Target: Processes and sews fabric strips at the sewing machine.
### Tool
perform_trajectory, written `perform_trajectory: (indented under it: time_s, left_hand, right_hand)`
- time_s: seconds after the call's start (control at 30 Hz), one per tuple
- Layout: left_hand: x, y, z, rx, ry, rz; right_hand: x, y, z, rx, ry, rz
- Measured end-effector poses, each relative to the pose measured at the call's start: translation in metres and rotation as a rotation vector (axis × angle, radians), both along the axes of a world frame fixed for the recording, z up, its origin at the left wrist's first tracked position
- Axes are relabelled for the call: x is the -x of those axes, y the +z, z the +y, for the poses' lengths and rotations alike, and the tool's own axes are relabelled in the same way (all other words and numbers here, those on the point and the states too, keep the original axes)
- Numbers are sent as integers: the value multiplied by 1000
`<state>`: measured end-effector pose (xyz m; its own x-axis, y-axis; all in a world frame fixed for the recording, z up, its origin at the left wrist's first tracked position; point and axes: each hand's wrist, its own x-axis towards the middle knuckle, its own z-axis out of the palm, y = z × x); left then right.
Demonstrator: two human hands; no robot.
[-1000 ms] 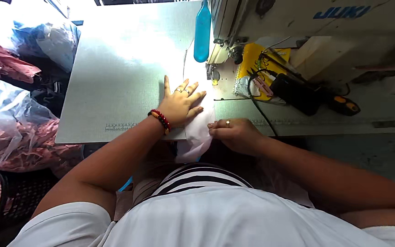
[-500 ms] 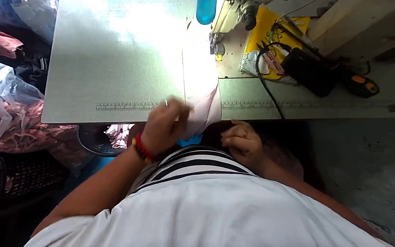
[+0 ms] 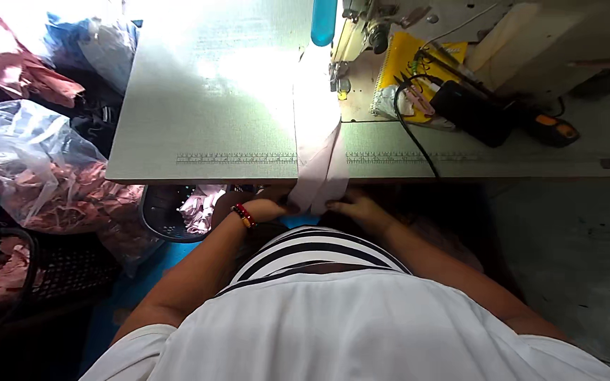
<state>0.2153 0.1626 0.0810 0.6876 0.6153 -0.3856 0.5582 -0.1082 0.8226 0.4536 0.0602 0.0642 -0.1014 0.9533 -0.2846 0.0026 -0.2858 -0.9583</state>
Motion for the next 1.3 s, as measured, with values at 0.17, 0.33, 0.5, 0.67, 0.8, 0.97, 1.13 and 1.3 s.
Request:
perform_trajectory:
  time_s: [0.17, 0.33, 0.5, 0.67, 0.8, 0.97, 1.13, 1.3]
  left_hand:
    - [52, 5, -16, -71, -1, -106]
    - [69, 49, -28, 296, 55, -310]
    - [47, 67, -43, 318, 256, -417]
    - [57, 122, -55, -503, 131, -123]
    - [73, 165, -61, -833, -117, 161]
    - [79, 193, -56, -566, -170, 260]
    - [77, 191, -47, -471, -153, 463]
    - [95, 165, -56, -749, -59, 325]
  right_hand:
    - [0, -7, -25, -152, 41, -69]
    - [9, 31, -20, -293, 164, -60]
    - [27, 47, -16, -149, 356, -14]
    - [42, 88, -12, -273, 479, -280]
    - [71, 119, -2, -412, 573, -329]
    - [127, 151, 1, -473, 733, -465]
    - [171, 158, 5, -507, 897, -467]
    - [150, 131, 13, -627, 966, -223]
